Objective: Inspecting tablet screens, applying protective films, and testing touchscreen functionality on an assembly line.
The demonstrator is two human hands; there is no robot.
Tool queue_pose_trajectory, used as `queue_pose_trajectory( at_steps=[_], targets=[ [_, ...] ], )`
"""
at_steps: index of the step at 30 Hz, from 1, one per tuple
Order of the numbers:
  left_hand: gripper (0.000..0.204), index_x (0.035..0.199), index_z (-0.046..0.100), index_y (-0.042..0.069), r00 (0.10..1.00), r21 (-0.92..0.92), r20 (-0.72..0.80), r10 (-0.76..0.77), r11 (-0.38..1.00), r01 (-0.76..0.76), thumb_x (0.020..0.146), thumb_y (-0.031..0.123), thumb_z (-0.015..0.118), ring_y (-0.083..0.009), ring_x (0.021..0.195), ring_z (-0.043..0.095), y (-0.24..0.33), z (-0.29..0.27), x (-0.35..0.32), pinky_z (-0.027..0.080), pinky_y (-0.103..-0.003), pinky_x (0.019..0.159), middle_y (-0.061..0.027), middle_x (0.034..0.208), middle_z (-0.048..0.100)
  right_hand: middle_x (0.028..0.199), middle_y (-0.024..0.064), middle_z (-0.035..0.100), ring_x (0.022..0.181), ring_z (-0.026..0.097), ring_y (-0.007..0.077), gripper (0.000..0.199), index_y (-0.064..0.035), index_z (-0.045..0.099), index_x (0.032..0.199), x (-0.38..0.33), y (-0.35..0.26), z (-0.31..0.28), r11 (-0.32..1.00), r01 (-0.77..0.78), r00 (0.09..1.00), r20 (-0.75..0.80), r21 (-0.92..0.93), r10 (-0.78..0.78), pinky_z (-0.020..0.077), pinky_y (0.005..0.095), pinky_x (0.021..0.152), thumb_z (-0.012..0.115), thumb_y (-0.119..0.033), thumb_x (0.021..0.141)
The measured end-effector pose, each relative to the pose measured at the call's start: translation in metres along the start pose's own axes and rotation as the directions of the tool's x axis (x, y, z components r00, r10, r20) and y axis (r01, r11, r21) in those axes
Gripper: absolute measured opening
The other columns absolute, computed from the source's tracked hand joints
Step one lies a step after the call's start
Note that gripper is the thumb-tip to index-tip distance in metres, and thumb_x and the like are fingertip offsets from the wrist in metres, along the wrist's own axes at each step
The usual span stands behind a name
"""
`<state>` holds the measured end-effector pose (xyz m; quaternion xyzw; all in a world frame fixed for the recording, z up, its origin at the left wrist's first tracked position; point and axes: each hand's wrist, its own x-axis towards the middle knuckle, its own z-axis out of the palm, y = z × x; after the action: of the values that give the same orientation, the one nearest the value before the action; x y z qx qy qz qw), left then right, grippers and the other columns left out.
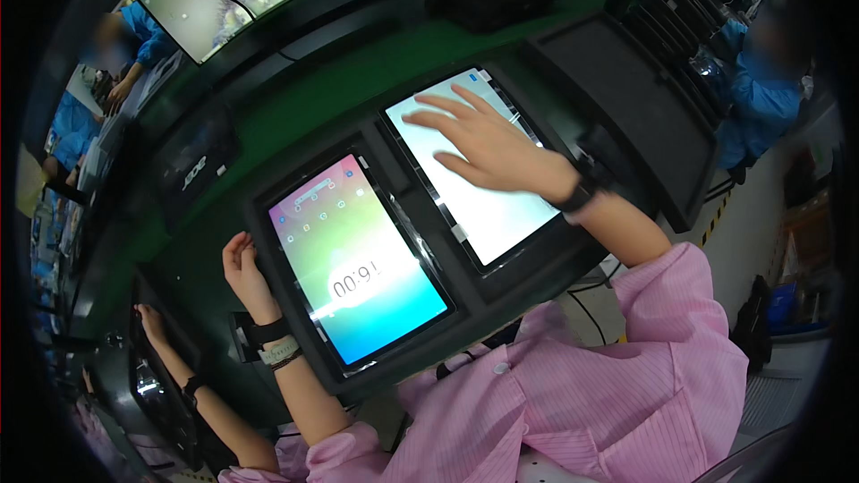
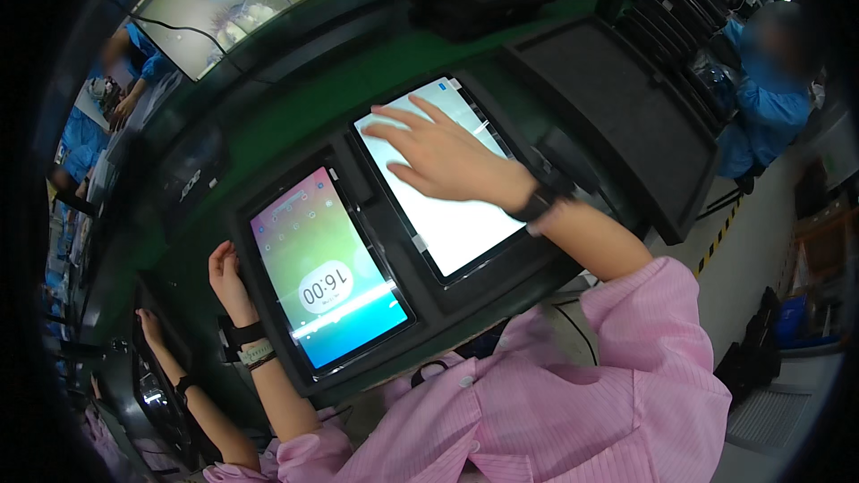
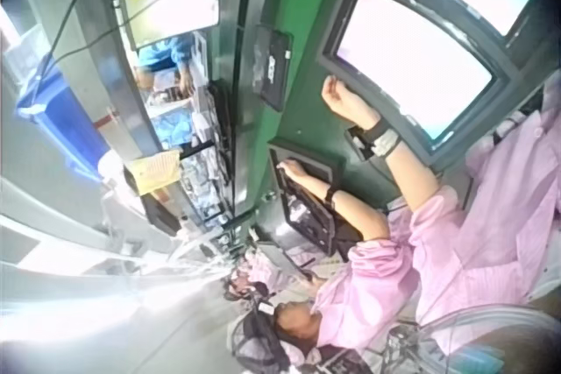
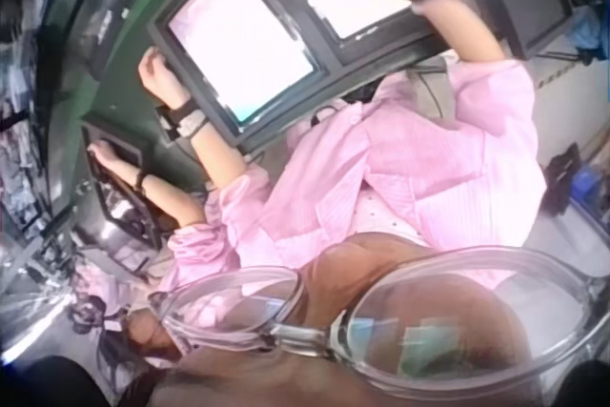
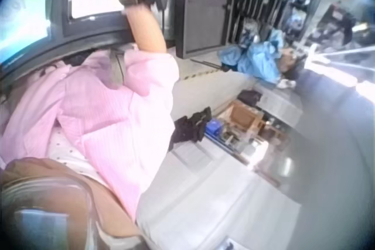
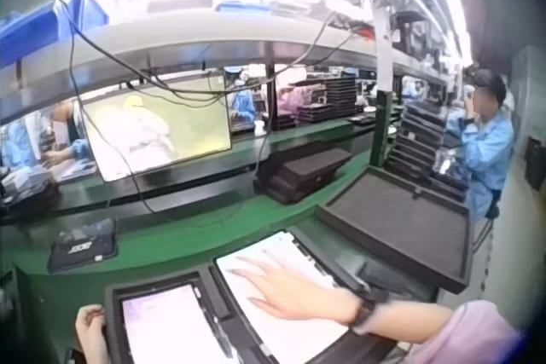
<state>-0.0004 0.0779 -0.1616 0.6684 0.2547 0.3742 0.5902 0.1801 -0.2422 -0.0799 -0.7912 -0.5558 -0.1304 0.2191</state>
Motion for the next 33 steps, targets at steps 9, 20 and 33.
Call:
queue_pose_trajectory(
  at_steps=[9,20,33],
  targets=[
    [0.020,0.099,0.052,-0.003,1.000,-0.015,-0.011,-0.007,1.000,0.007,0.081,-0.003,0.041,-0.0149,0.090,0.054,0.001,-0.002,-0.003,0.042,-0.024,0.081,-0.0096,0.095,0.056,0.092,0.0099,0.061,0.084,0.056,0.0250,0.018,-0.0024,0.056,0.080,0.021,0.062,0.004,0.969,-0.245,0.927,-0.295,-0.012,0.231,0.0259,0.0458,0.099,0.042,-0.014,0.083],
    [0.020,0.100,0.051,-0.001,1.000,-0.014,0.009,-0.006,1.000,0.007,0.081,-0.002,0.043,-0.0142,0.090,0.053,0.006,0.002,-0.005,0.042,-0.023,0.080,-0.0091,0.096,0.056,0.125,0.0057,0.045,0.127,0.026,0.0213,0.039,-0.0071,0.041,0.123,-0.013,0.086,-0.007,0.956,-0.292,0.956,0.037,0.012,0.291,0.0106,0.0423,0.106,0.043,-0.015,0.084],
    [0.021,0.104,0.048,0.002,0.999,-0.020,-0.005,-0.039,0.999,0.039,0.084,0.003,0.045,-0.0116,0.088,0.052,0.006,0.000,-0.003,0.040,-0.023,0.078,-0.0077,0.097,0.056,0.141,0.0208,0.004,0.130,0.010,0.0373,0.119,-0.0130,0.004,0.138,-0.092,0.067,-0.060,0.910,-0.392,0.884,0.332,0.139,0.330,0.0220,0.0423,0.103,0.082,-0.026,0.049]
  ],
)
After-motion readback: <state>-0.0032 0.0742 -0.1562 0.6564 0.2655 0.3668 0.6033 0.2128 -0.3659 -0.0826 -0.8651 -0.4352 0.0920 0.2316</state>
